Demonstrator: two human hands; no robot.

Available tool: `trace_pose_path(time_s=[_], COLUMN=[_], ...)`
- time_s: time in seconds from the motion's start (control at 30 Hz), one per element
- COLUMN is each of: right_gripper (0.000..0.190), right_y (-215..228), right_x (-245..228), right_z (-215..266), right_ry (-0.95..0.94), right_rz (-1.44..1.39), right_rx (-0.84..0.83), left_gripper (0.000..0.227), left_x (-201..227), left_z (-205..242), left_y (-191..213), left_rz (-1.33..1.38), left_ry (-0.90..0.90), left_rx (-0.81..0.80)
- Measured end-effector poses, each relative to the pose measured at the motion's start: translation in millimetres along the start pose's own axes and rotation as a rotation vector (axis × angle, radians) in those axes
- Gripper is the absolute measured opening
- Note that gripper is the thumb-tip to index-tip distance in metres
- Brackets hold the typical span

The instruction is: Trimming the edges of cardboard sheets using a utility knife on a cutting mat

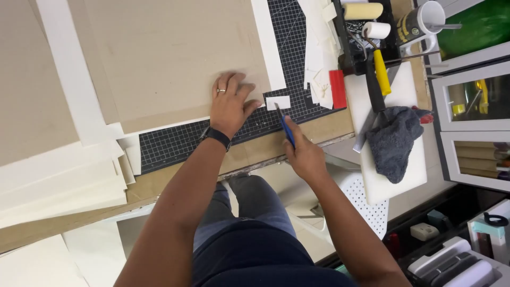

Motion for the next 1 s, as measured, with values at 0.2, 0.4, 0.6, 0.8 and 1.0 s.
trace_pose_path(time_s=[0.2, 0.4, 0.6, 0.8, 1.0], right_gripper=[0.060, 0.062, 0.066, 0.060, 0.060], right_y=[16, 42, 72, 70, 71], right_x=[68, 66, 22, -14, -31], right_z=[-11, -47, -119, -201, -263], right_ry=[-0.201, -0.290, -0.101, 0.073, 0.116], right_rz=[-0.028, -0.240, -0.396, -0.341, -0.299], right_rx=[-0.006, -0.004, 0.011, -0.012, 0.031], left_gripper=[0.044, 0.033, 0.028, 0.036, 0.038], left_x=[4, 14, -15, -50, -45], left_z=[0, -8, -85, -169, -179], left_y=[9, 20, -8, -17, -1], left_rz=[0.027, -0.008, -0.086, -0.221, -0.168], left_ry=[-0.004, 0.045, 0.091, 0.144, 0.204], left_rx=[-0.004, -0.042, -0.036, 0.032, -0.037])
Point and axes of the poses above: each hand's wrist, its own z-axis away from the middle knuckle, its own y-axis out of the back of the hand, x = y × z, the point moved 7 cm from there along -z, towards the middle knuckle, and after that the axes turned 6 degrees about y, right-handed, at the moved point
